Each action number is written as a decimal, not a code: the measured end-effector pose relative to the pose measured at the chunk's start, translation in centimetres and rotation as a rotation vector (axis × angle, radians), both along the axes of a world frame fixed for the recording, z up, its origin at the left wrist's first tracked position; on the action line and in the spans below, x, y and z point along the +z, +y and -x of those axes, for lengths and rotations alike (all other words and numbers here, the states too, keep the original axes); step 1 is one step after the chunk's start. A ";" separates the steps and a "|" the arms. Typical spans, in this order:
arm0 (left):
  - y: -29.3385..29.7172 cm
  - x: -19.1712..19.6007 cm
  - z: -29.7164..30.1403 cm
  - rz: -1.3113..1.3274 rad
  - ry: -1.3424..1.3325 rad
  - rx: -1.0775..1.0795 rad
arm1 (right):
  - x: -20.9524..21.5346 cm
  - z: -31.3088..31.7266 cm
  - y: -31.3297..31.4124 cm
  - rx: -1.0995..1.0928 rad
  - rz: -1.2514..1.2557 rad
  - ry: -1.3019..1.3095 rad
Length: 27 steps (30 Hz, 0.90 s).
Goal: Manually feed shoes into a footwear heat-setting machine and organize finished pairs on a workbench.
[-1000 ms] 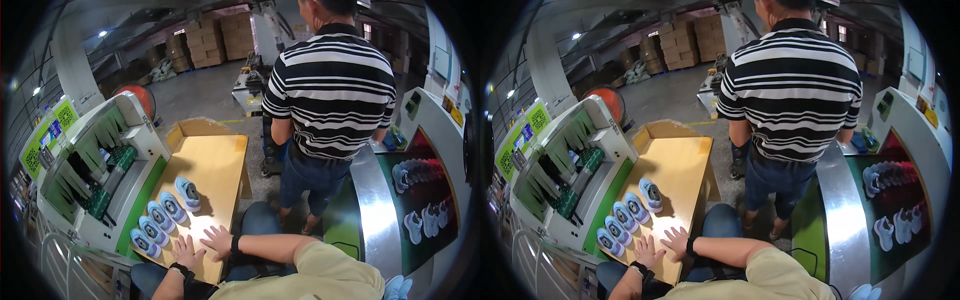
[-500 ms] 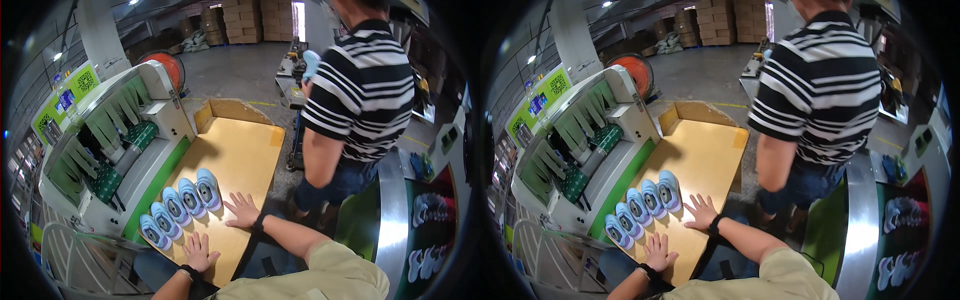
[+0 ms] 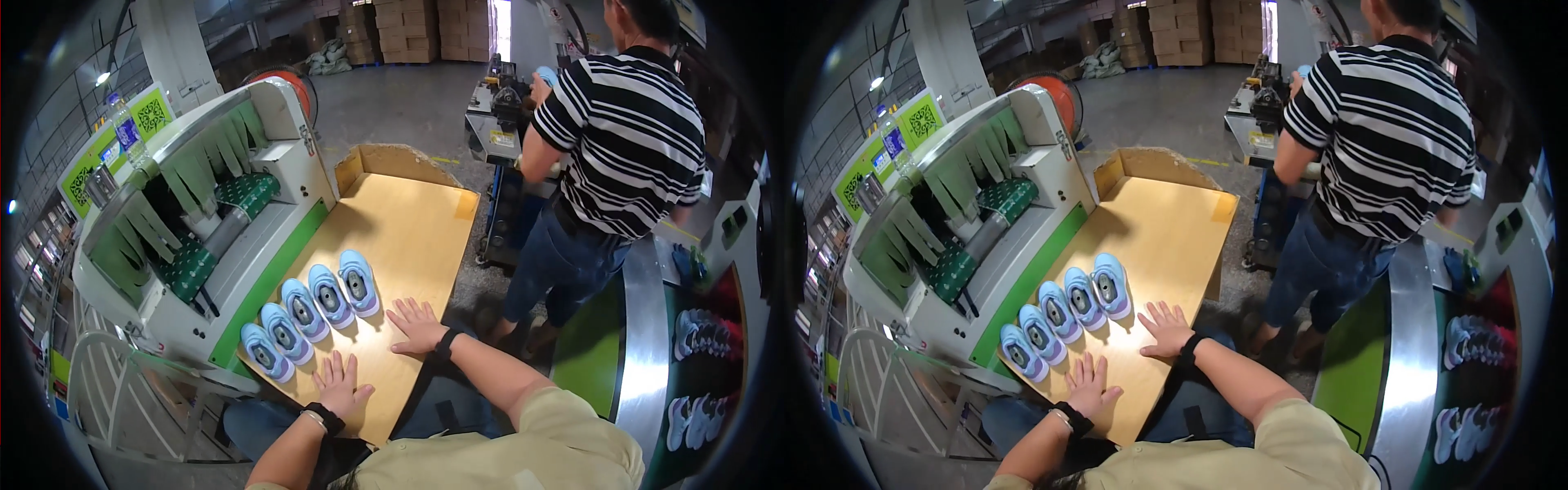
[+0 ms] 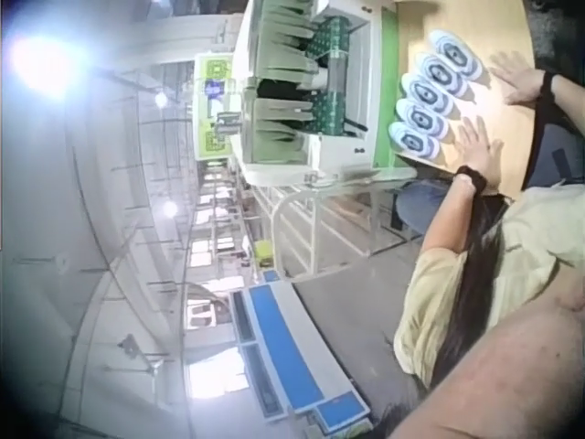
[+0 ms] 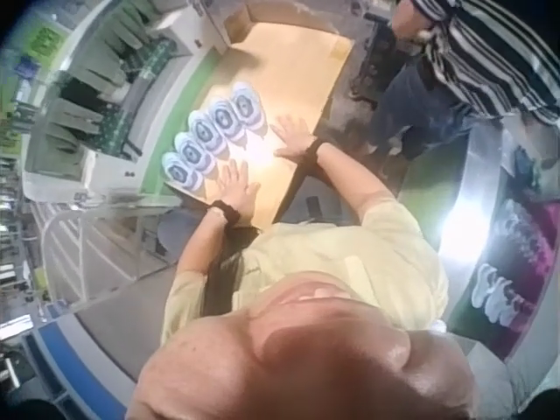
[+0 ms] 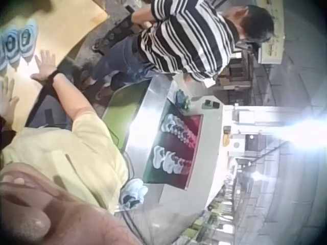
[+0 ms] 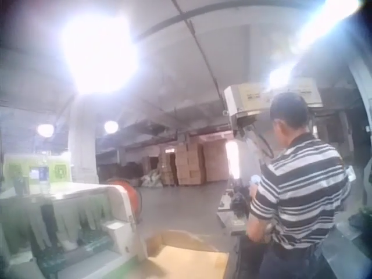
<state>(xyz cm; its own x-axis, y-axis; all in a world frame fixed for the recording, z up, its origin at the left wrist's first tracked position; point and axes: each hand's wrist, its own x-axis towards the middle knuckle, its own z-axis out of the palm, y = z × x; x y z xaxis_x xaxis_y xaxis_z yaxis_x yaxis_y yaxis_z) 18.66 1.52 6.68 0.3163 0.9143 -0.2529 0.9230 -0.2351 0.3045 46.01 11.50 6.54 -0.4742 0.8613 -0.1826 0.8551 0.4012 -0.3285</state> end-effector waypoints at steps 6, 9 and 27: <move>0.1 0.3 1.3 0.132 -0.002 -0.061 | -0.2 0.3 -3.5 -0.034 0.006 0.023; 0.2 -0.5 0.8 0.091 0.003 -0.032 | -0.2 0.6 -3.9 -0.063 -0.018 0.026; -0.3 2.4 -1.4 0.145 0.123 0.050 | -1.1 0.4 -3.8 -0.072 -0.092 0.056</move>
